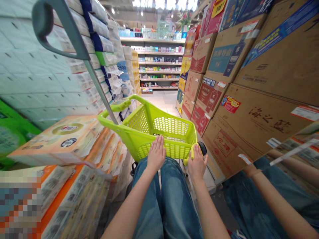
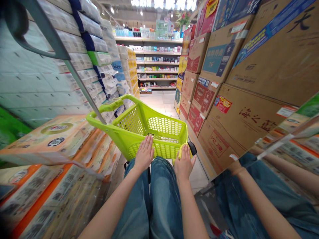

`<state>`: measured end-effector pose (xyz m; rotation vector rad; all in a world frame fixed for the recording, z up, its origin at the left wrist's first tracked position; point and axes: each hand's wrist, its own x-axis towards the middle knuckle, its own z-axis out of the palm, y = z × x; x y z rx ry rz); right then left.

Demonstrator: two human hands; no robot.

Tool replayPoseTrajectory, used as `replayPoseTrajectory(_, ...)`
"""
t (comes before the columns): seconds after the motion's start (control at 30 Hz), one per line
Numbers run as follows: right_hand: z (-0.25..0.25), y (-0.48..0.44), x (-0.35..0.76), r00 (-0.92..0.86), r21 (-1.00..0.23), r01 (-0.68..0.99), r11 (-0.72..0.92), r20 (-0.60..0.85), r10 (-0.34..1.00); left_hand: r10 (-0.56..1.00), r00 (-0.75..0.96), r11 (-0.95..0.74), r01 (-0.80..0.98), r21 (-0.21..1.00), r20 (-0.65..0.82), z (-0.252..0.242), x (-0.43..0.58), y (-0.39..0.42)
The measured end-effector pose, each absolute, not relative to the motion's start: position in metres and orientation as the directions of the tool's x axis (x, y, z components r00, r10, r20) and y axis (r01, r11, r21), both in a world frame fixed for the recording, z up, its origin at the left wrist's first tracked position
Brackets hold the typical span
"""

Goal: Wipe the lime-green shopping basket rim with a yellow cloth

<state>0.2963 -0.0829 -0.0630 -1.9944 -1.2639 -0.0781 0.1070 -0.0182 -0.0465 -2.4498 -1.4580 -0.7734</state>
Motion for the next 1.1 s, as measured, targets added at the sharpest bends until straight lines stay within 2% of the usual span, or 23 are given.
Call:
replayPoseTrajectory(0.17,-0.039,-0.064,0.263,0.376,-0.508,0.852,-0.130,0.418,0.827,0.760,0.390,-0.502,0.860,0.089,0.520,-0.046,0.108,-0.018)
replayPoseTrajectory(0.33,-0.012,-0.036,0.219,0.139,-0.529,0.846,0.074,0.352,0.925,0.752,0.405,-0.525,0.845,0.100,0.519,-0.045,0.105,-0.019)
replayPoseTrajectory(0.5,-0.013,-0.037,0.223,0.013,-0.488,0.849,0.204,0.404,0.915,0.757,0.408,-0.521,0.848,0.095,0.511,-0.043,0.104,-0.019)
replayPoseTrajectory(0.6,-0.025,-0.050,0.259,0.030,-0.460,0.863,0.208,0.458,0.888,0.759,0.398,-0.507,0.858,0.084,0.515,-0.043,0.106,-0.019)
replayPoseTrajectory(0.8,-0.048,-0.072,0.336,0.192,-0.502,0.862,0.071,0.452,0.871,0.764,0.394,-0.499,0.863,0.080,0.511,-0.045,0.107,-0.020)
replayPoseTrajectory(1.1,-0.066,-0.059,0.350,0.207,-0.560,0.817,0.137,0.508,0.836,0.763,0.398,-0.506,0.858,0.088,0.510,-0.048,0.107,-0.009)
